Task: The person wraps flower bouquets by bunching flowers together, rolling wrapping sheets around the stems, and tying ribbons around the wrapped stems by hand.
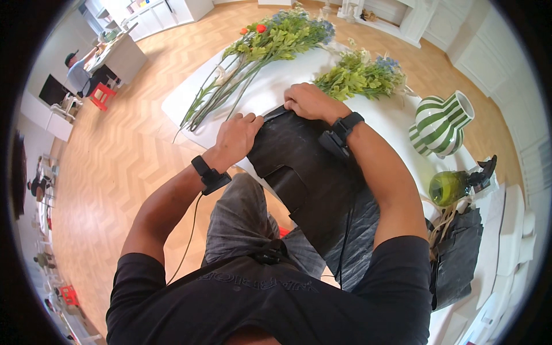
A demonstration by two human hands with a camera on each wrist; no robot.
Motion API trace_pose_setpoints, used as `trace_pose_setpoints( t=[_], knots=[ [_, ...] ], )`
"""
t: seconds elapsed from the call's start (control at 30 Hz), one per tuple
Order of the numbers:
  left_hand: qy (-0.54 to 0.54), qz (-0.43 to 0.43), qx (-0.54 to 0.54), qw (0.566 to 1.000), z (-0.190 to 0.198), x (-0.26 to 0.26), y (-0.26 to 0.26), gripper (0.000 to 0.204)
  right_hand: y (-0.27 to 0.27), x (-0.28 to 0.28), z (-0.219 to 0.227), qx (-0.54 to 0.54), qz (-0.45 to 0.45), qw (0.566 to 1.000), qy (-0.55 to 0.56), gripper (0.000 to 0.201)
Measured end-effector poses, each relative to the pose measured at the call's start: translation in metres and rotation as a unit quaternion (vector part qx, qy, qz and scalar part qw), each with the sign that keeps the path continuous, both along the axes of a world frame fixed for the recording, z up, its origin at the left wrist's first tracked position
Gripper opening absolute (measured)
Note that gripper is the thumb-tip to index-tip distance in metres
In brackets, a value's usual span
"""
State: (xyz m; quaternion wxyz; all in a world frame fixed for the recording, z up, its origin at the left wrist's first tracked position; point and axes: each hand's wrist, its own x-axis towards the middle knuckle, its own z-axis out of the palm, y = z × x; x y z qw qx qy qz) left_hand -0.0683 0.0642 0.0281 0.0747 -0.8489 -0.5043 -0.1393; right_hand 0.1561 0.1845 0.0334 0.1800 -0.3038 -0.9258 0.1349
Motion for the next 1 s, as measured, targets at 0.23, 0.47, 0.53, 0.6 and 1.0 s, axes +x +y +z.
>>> trace_pose_setpoints(
  t=[0.23, 0.47, 0.53, 0.6, 1.0],
  knots=[
    [0.058, -0.001, 0.018, 0.998, -0.001, 0.006, -0.001, 0.013, 0.011, -0.007, 0.017, -0.007, 0.052, 0.993, -0.11, 0.014],
    [0.099, -0.02, 0.062, 0.993, -0.009, 0.005, -0.001, 0.013, 0.011, -0.014, 0.022, 0.064, 0.102, 0.974, -0.19, 0.015],
    [0.1, -0.025, 0.068, 0.992, -0.01, 0.005, -0.002, 0.014, 0.009, -0.015, 0.019, 0.084, 0.103, 0.972, -0.194, 0.013],
    [0.09, -0.02, 0.052, 0.994, -0.009, 0.004, -0.003, 0.013, 0.01, -0.015, 0.016, 0.103, 0.103, 0.969, -0.197, 0.012],
    [-0.061, 0.025, -0.37, 0.926, 0.037, -0.011, 0.07, 0.02, 0.018, -0.018, 0.008, 0.066, 0.081, 0.976, -0.191, 0.011]
  ],
)
